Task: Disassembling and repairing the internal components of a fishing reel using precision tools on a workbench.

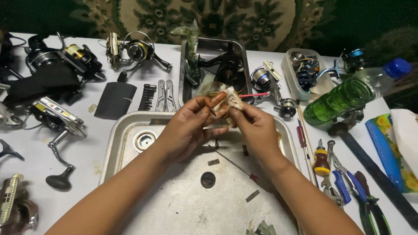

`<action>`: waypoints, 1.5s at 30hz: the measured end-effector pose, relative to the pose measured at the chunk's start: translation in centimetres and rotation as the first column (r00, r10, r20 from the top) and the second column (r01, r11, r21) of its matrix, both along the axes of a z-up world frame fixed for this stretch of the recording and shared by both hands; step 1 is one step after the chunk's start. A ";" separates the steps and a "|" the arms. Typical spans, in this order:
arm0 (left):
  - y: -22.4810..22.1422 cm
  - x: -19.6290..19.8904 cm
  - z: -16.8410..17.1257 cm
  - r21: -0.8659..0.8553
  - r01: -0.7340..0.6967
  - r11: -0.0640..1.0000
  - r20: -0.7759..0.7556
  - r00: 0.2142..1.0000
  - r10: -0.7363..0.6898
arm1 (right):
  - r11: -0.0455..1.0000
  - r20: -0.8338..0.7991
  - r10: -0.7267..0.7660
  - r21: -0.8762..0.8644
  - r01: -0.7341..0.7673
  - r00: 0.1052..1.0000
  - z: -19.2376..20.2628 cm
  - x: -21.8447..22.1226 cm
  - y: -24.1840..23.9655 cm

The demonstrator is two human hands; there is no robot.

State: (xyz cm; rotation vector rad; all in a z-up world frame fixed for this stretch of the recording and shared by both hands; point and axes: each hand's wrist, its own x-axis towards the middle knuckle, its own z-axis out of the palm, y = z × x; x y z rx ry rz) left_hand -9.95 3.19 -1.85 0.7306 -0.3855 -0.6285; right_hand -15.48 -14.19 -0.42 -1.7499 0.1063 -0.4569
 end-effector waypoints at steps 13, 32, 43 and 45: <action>2.5 -1.1 3.3 0.078 0.160 0.984 0.143 0.975 -0.170 | 0.655 0.011 0.484 -0.667 -0.354 0.875 -0.3 0.5 -1.2; 1.3 -1.0 0.8 -0.052 0.123 0.991 0.085 0.989 -0.119 | 0.675 0.243 0.351 -0.735 -0.064 0.904 -0.5 -1.1 1.5; 1.9 0.4 -1.0 -0.084 0.056 0.995 0.062 0.997 -0.050 | 0.629 0.270 0.584 -0.746 -0.217 0.765 1.0 -1.8 1.1; 1.7 0.4 -0.8 -0.145 0.024 0.989 0.012 1.000 -0.023 | 0.602 0.256 0.576 -0.776 -0.190 0.776 1.5 -1.5 0.3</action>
